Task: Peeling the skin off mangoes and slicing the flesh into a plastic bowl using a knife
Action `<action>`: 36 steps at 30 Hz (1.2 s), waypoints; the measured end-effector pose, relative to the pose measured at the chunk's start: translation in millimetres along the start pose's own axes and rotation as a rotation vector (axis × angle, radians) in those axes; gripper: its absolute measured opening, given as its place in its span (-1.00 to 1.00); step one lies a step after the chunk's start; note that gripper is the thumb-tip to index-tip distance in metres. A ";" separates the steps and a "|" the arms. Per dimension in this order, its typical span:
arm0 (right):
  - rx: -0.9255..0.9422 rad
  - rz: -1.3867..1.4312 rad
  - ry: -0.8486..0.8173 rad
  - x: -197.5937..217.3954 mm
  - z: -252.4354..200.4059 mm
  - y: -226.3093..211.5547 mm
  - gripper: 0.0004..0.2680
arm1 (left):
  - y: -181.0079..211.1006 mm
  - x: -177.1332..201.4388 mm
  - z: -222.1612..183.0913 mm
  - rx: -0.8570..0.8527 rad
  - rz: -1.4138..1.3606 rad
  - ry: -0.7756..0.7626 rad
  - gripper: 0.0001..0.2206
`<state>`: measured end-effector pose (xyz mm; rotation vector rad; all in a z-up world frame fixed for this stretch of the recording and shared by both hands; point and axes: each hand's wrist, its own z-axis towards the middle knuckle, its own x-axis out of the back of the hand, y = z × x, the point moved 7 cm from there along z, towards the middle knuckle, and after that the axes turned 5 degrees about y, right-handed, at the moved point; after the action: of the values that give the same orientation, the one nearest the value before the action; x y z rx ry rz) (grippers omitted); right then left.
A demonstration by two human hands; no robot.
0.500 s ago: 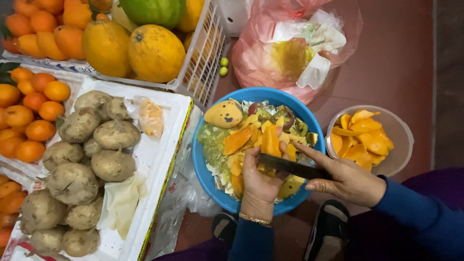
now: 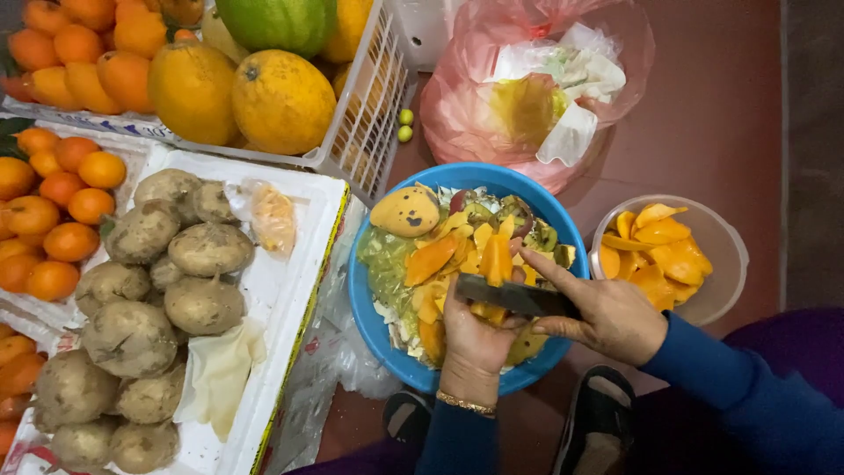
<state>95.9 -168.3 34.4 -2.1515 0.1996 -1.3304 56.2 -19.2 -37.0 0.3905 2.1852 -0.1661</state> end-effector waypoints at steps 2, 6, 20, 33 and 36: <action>0.024 -0.030 0.016 3.1 2.2 -6.4 -0.22 | 1.2 5.6 4.6 0.004 -0.022 0.054 -0.41; 0.020 -0.035 0.070 9.9 10.4 -11.9 -0.20 | 4.0 19.8 18.7 -0.032 0.108 0.196 -0.54; 0.013 -0.036 0.124 15.6 8.3 -12.6 -0.23 | 4.4 0.0 -1.7 -0.114 0.198 0.212 -0.74; -0.081 -0.026 0.084 19.5 14.2 -7.5 -0.21 | 4.0 -0.7 2.2 -0.170 0.201 0.136 -0.71; -0.148 0.048 0.031 23.5 10.5 -11.4 -0.20 | 8.6 -6.6 -3.8 -0.181 0.237 0.153 -0.68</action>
<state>114.3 -164.6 55.4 -2.2339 0.3706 -1.3602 59.9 -11.6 -29.3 0.5701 2.2596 0.1970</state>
